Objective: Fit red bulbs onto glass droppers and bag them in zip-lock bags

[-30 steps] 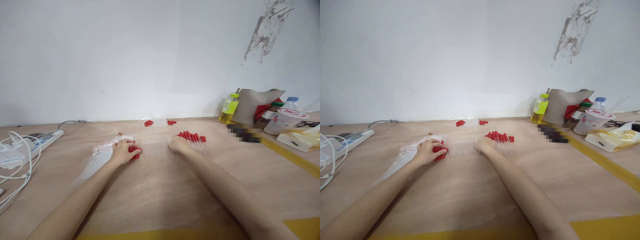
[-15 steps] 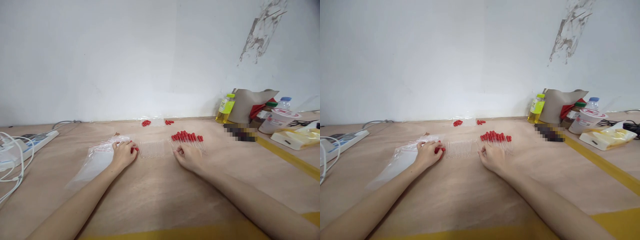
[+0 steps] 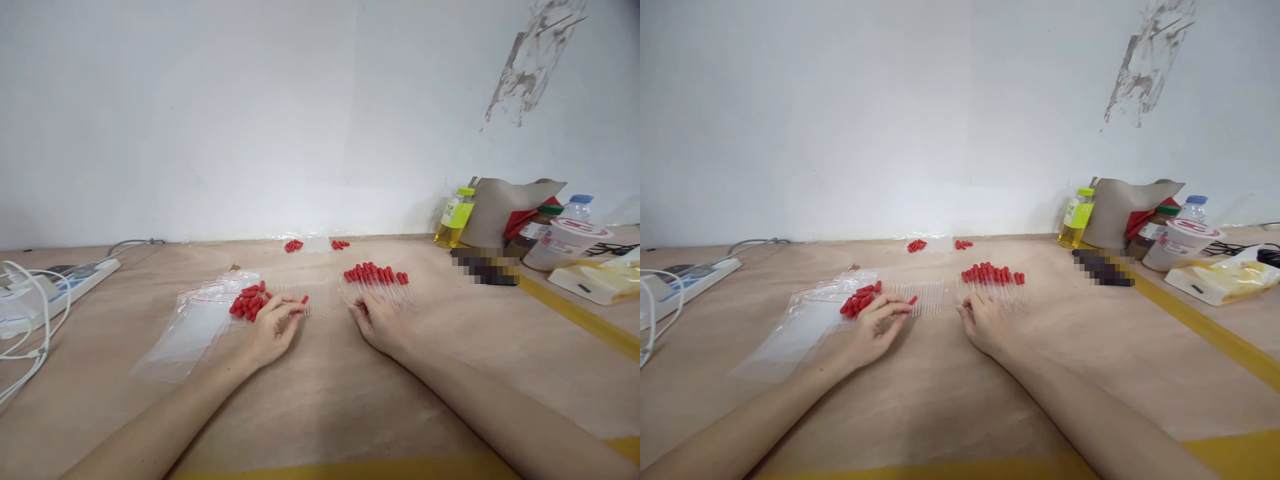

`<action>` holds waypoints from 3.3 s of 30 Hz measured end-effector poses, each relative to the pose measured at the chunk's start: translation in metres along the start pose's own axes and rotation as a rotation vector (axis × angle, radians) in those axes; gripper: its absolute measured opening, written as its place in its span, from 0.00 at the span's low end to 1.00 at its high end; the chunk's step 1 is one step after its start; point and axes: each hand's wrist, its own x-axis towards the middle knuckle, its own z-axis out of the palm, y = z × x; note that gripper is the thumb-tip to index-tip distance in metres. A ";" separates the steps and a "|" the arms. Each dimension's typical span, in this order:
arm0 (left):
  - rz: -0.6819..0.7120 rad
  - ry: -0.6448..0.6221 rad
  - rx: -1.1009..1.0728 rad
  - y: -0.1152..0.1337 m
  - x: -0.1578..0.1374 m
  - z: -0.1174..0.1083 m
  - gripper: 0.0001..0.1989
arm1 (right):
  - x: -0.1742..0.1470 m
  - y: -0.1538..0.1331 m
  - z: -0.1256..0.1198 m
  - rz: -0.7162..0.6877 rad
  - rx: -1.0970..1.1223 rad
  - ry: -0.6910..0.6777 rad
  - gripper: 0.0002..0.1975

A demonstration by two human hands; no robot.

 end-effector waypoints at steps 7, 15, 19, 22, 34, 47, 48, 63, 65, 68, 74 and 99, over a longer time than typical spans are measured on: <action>-0.164 -0.117 -0.152 0.007 -0.005 0.020 0.10 | -0.001 -0.006 -0.003 -0.124 0.022 -0.039 0.06; -0.028 -0.095 0.003 0.004 -0.005 0.025 0.12 | -0.001 -0.013 -0.005 -0.280 -0.003 -0.119 0.07; 0.003 -0.106 0.028 0.006 -0.004 0.023 0.10 | 0.000 -0.016 -0.006 -0.306 -0.017 -0.140 0.07; 0.027 -0.099 0.010 0.006 -0.004 0.023 0.09 | 0.000 -0.017 -0.007 -0.302 -0.012 -0.140 0.07; -0.001 -0.100 -0.068 0.009 -0.004 0.023 0.09 | 0.000 -0.015 -0.007 -0.335 -0.057 -0.123 0.08; 0.097 -0.193 -0.009 0.005 -0.005 0.024 0.08 | 0.010 -0.010 -0.012 -0.344 -0.099 -0.157 0.13; 0.101 -0.190 -0.002 0.005 -0.005 0.025 0.08 | 0.011 -0.011 -0.012 -0.341 -0.096 -0.157 0.13; 0.154 -0.201 0.108 0.005 -0.006 0.024 0.08 | 0.001 -0.023 -0.002 -0.359 -0.107 -0.143 0.10; 0.167 -0.190 0.106 0.006 -0.006 0.024 0.08 | 0.002 -0.026 -0.002 -0.336 -0.085 -0.151 0.11; 0.203 -0.164 0.100 0.006 -0.007 0.024 0.07 | 0.002 -0.031 -0.003 -0.289 -0.050 -0.172 0.12; 0.271 -0.148 0.142 0.005 -0.006 0.026 0.07 | 0.003 -0.039 -0.003 -0.160 -0.041 -0.287 0.14; 0.154 -0.407 -0.107 0.000 -0.008 0.013 0.13 | 0.069 0.008 0.007 0.536 -0.476 -0.319 0.13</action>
